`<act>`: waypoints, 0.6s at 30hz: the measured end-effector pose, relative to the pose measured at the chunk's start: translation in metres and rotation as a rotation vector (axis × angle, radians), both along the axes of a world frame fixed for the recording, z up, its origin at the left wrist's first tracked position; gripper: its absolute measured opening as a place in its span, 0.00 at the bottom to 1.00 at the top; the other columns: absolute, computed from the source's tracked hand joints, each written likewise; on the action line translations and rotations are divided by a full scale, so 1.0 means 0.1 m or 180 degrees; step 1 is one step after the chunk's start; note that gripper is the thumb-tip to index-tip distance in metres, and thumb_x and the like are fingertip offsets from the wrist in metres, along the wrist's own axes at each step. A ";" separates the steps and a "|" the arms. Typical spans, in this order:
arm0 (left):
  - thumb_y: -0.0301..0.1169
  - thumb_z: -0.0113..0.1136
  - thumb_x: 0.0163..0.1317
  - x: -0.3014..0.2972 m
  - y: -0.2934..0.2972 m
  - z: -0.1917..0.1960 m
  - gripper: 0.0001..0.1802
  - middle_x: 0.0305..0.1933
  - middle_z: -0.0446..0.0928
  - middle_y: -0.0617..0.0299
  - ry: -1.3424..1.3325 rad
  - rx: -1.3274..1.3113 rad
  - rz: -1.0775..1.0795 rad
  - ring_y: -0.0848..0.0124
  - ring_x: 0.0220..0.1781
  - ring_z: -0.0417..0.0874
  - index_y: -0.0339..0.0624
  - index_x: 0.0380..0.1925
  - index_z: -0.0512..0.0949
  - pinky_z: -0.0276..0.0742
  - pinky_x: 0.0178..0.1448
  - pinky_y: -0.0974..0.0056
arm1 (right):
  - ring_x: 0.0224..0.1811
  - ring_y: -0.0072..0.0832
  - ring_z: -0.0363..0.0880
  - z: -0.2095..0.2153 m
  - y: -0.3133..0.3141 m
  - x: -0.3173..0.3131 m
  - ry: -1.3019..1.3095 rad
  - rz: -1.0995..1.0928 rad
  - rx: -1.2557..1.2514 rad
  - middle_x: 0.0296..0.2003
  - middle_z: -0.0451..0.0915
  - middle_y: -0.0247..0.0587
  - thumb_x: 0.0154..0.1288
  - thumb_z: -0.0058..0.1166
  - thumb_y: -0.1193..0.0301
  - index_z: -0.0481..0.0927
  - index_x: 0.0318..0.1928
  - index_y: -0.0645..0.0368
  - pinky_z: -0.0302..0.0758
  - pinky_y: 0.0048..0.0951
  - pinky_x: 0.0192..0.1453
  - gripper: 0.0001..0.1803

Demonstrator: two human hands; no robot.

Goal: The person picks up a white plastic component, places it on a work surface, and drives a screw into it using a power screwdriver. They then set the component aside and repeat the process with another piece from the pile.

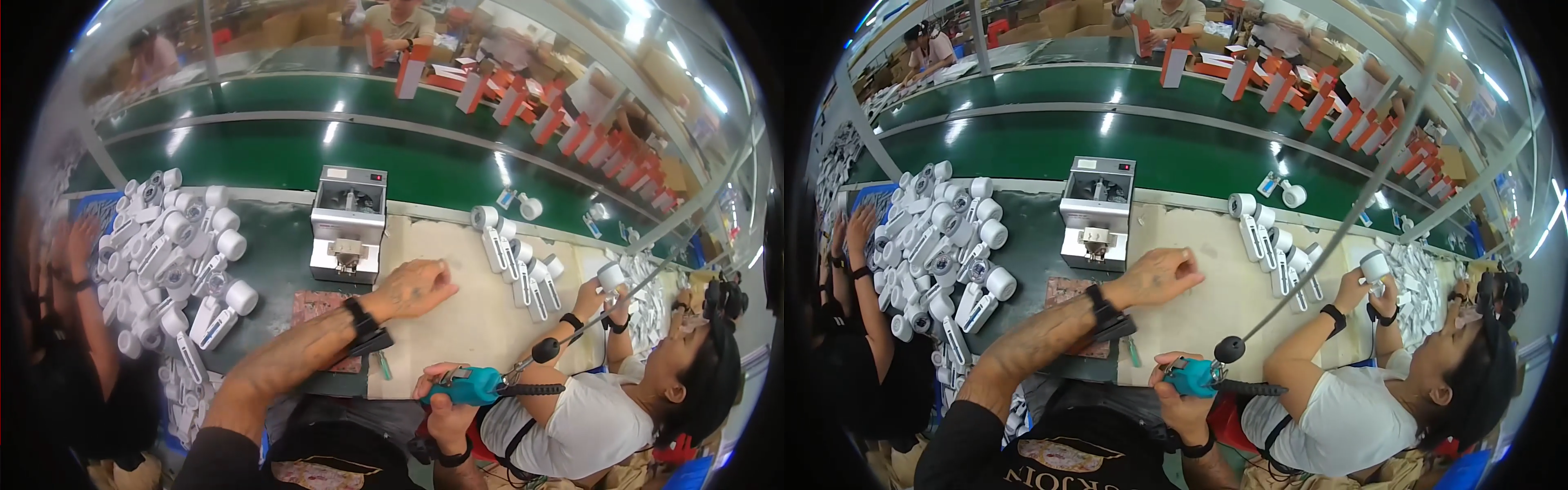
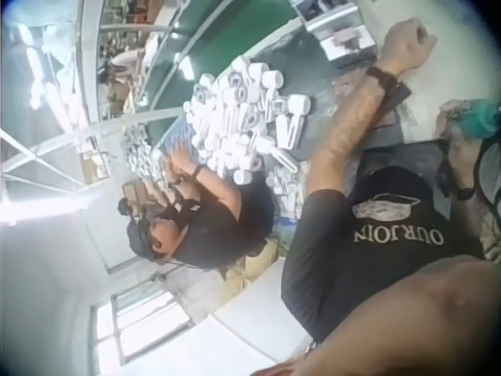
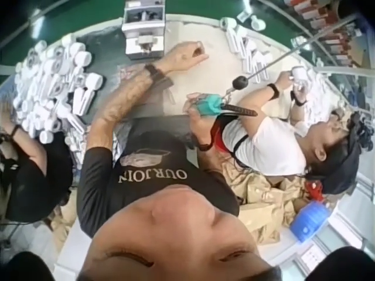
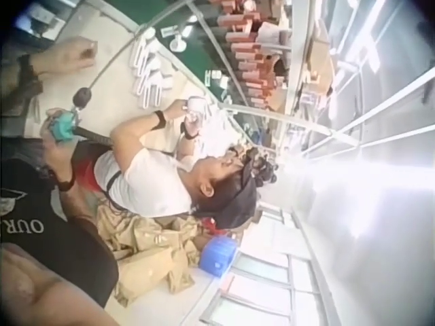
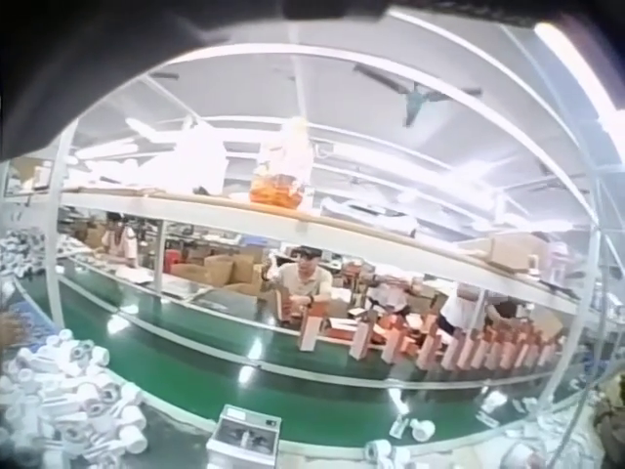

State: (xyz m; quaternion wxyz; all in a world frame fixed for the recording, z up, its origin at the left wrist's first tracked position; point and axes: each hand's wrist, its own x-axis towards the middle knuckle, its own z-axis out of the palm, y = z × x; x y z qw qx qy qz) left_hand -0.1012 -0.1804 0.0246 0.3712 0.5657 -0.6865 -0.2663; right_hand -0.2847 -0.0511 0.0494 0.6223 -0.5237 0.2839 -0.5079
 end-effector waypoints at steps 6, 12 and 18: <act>0.56 0.59 0.61 -0.46 -1.28 -0.55 0.28 0.36 0.83 0.45 0.0402 0.0215 0.1271 0.50 0.41 0.84 0.37 0.38 0.80 0.80 0.50 0.53 | 0.29 0.27 0.77 0.02 -0.11 -0.15 0.0121 0.0038 -0.0011 0.27 0.77 0.38 0.58 0.70 0.54 0.74 0.48 0.68 0.74 0.26 0.33 0.32; 0.64 0.63 0.51 -0.72 -1.69 -0.56 0.42 0.53 0.79 0.42 0.0569 0.1046 0.1382 0.51 0.57 0.79 0.33 0.49 0.78 0.74 0.62 0.54 | 0.25 0.31 0.77 0.09 -0.09 -0.21 0.0156 -0.0444 -0.0013 0.24 0.76 0.42 0.54 0.71 0.48 0.73 0.45 0.70 0.76 0.31 0.29 0.36; 0.59 0.65 0.51 -0.64 -1.73 -0.69 0.36 0.51 0.78 0.42 0.0605 0.0752 0.1544 0.49 0.55 0.79 0.39 0.49 0.77 0.76 0.60 0.53 | 0.24 0.32 0.77 0.09 -0.20 -0.19 0.0274 -0.0345 -0.0163 0.23 0.75 0.42 0.55 0.71 0.48 0.74 0.44 0.69 0.74 0.29 0.28 0.36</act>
